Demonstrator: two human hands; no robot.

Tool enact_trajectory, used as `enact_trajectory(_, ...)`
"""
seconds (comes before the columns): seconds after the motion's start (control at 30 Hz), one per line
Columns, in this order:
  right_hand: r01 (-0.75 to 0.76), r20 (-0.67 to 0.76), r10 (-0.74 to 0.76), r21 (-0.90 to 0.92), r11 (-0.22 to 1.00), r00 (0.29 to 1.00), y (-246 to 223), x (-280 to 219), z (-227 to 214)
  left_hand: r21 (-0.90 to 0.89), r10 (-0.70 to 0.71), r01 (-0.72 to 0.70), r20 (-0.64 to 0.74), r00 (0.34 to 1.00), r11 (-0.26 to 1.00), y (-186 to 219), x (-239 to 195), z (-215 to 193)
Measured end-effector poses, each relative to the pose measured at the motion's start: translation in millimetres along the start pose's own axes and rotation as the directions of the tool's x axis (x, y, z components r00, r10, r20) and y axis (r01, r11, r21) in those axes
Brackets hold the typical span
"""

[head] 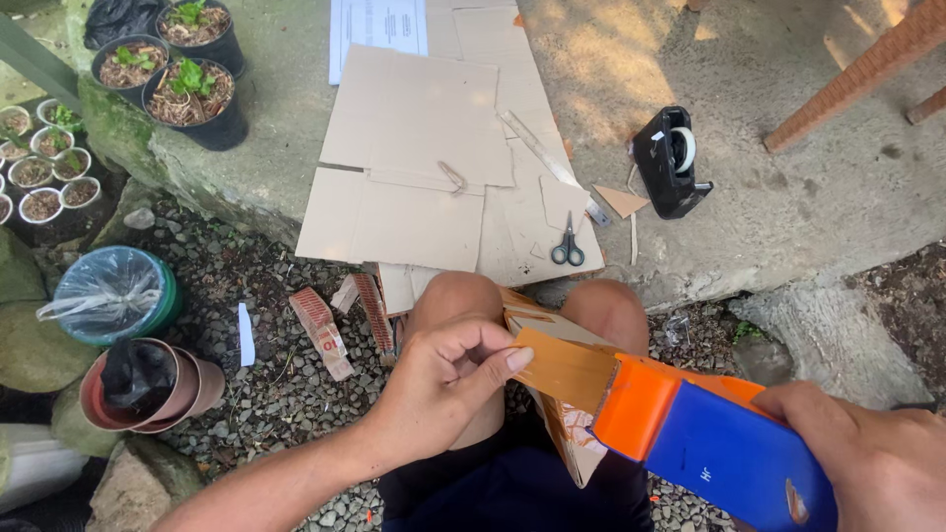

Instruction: The person folds a flat piece of cardboard into a small box shape, secures the edges with orange packing tape, and trims excess tape with scissors. The person works on the ground with tools and materials laid out nearby.

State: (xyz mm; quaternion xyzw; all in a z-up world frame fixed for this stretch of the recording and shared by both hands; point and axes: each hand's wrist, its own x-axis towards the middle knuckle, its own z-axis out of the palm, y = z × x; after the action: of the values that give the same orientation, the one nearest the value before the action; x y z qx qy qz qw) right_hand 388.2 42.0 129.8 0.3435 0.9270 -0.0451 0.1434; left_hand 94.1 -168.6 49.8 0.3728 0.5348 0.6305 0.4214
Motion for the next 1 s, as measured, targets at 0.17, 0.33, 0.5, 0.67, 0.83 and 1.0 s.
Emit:
enact_trajectory(0.17, -0.096, 0.181, 0.111, -0.09, 0.991, 0.977, -13.2, 9.3, -5.9, -0.236, -0.009, 0.016, 0.03, 1.0, 0.972, -30.5, 4.2, 2.8)
enact_trajectory(0.33, -0.108, 0.265, 0.131, -0.101, 0.989, 0.955, -16.7, 15.8, -7.1, -0.299, 0.031, -0.02, 0.034, 0.999, 0.954, -49.6, 1.3, 4.1)
enact_trajectory(0.5, -0.101, 0.225, 0.111, -0.056, 0.993, 0.968, -17.2, 14.9, -4.0, -0.307, 0.044, -0.036, 0.021, 0.999, 0.951, -54.2, 4.6, 5.1)
enact_trajectory(0.67, -0.12, 0.319, 0.128, -0.043, 0.992, 0.939, -18.6, 20.7, -7.7, -0.294, 0.016, -0.004, 0.038, 0.999, 0.956, -56.8, 6.9, 6.8)
enact_trajectory(0.83, -0.155, 0.351, 0.159, -0.041, 0.987, 0.923, -25.2, 25.2, -9.5, -0.242, 0.028, -0.02, 0.03, 0.999, 0.97, -56.6, 11.8, 6.7)
enact_trajectory(1.0, -0.143, 0.371, 0.15, -0.045, 0.989, 0.916, -24.7, 31.7, -8.9, -0.135, -0.014, 0.017, 0.025, 1.0, 0.991, -55.4, 15.2, 1.5)
